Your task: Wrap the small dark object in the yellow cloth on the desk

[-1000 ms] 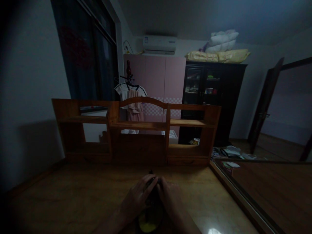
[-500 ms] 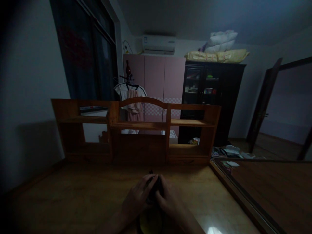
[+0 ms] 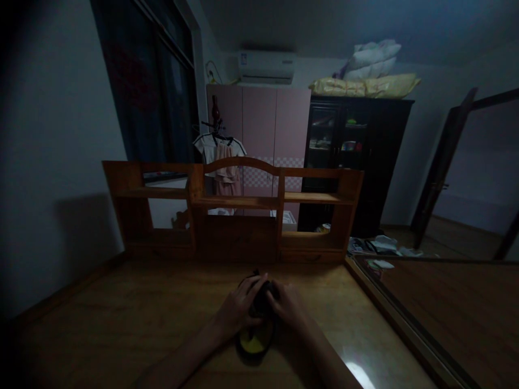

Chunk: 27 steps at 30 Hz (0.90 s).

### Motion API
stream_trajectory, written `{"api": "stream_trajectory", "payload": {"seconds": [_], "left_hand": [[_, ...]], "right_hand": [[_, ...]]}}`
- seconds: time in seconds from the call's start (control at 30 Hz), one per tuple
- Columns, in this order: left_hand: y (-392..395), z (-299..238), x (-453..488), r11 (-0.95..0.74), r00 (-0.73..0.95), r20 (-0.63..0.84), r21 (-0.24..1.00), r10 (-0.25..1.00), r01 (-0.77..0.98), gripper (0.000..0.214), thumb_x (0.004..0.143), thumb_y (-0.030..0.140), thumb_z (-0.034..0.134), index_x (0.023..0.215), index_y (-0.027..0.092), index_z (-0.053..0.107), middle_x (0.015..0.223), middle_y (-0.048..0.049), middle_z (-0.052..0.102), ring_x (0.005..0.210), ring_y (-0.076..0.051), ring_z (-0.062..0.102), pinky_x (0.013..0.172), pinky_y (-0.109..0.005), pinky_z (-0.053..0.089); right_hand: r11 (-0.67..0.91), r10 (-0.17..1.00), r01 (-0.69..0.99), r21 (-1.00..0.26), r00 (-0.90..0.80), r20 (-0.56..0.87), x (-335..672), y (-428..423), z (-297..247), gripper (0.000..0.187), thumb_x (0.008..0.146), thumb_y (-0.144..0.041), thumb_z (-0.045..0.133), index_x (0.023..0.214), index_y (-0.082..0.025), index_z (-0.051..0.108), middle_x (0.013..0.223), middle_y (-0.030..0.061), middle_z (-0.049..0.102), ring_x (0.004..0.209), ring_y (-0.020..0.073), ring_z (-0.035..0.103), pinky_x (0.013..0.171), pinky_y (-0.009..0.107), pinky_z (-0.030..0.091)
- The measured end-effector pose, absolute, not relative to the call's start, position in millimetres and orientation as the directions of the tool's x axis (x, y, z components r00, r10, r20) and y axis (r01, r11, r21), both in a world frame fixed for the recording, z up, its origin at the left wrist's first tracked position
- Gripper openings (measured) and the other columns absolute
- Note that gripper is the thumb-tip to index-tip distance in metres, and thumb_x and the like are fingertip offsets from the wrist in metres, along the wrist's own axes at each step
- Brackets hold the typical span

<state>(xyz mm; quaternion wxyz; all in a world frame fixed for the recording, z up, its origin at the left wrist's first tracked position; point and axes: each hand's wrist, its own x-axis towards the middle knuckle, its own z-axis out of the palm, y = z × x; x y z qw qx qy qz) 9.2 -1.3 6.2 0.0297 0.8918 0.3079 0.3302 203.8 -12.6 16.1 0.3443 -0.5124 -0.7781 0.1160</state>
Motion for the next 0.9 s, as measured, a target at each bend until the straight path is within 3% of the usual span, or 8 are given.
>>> {"api": "stream_trajectory", "payload": {"seconds": [0.9], "left_hand": [[2.2, 6.5, 9.5, -0.77, 0.575, 0.516, 0.357, 0.635, 0.529, 0.113, 0.062, 0.016, 0.079, 0.149, 0.034, 0.01, 0.14, -0.0075, 0.041, 0.128, -0.028, 0.044, 0.101, -0.043, 0.045]], "right_hand": [[0.44, 0.882, 0.744, -0.503, -0.252, 0.398, 203.9, -10.4, 13.6, 0.025, 0.092, -0.03, 0.046, 0.101, -0.017, 0.065, 0.088, 0.0089, 0.072, 0.076, 0.0205, 0.067, 0.067, 0.026, 0.045]]}}
